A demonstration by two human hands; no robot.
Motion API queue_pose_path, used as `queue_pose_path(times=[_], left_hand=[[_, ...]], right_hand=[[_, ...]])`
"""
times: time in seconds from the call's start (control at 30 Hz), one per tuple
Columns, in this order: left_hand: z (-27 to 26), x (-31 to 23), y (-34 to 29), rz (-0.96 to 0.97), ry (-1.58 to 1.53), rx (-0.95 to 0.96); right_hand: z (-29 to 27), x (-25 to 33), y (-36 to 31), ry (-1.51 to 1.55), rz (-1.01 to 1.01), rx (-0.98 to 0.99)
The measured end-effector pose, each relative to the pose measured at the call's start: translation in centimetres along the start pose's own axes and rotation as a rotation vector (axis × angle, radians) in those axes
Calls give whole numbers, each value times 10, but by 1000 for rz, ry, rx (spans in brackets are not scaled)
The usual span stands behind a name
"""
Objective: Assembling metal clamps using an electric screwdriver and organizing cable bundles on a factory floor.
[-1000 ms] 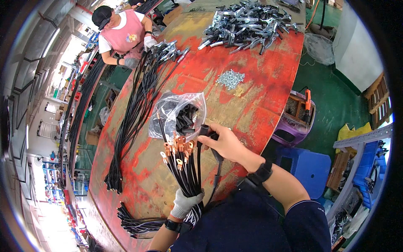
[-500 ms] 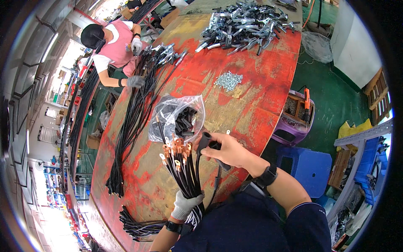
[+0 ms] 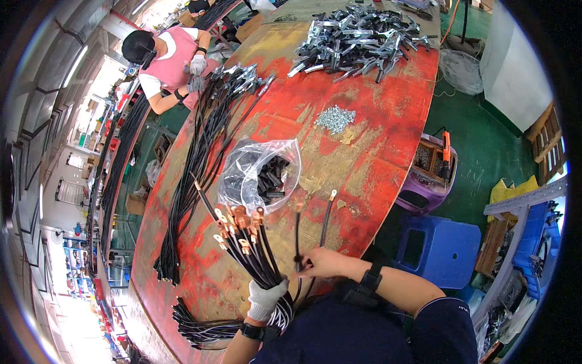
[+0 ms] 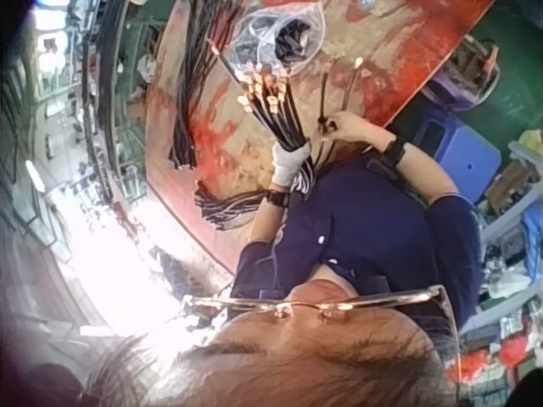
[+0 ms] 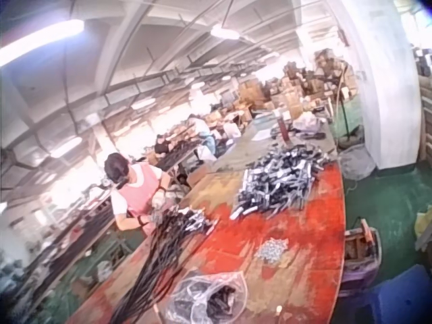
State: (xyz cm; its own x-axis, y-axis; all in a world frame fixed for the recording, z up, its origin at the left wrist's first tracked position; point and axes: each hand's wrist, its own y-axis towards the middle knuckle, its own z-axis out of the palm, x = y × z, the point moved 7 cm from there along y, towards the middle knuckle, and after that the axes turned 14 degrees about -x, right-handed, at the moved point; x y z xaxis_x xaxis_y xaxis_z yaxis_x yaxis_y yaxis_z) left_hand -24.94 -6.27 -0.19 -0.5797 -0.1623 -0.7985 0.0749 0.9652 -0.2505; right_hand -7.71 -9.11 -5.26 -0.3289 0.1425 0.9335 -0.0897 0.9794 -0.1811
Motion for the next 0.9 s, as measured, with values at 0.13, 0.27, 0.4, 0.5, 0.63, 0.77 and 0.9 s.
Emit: queue_pose_path(times=[0.13, 0.27, 0.4, 0.5, 0.63, 0.77, 0.9], left_hand=[[-5, -3, 0, -94, -183, 131], [0, -7, -2, -200, -269, 142], [3, -3, 0, -185, -181, 236], [6, -5, -3, -192, -177, 257], [8, 5, -2, -163, -157, 303], [8, -2, -4, -146, -141, 312], [8, 2, -2, -148, -127, 317]], right_hand=[[-36, -43, 2, -318, 75, -16], [-97, -16, 21, 700, 110, -376], [-127, 43, 40, 1408, 138, -484], [-129, 57, 49, 1510, 116, -533], [-123, 65, 55, 1510, 96, -504], [-121, 77, 51, 1464, 98, -482], [-124, 92, 48, 1371, -48, -380]])
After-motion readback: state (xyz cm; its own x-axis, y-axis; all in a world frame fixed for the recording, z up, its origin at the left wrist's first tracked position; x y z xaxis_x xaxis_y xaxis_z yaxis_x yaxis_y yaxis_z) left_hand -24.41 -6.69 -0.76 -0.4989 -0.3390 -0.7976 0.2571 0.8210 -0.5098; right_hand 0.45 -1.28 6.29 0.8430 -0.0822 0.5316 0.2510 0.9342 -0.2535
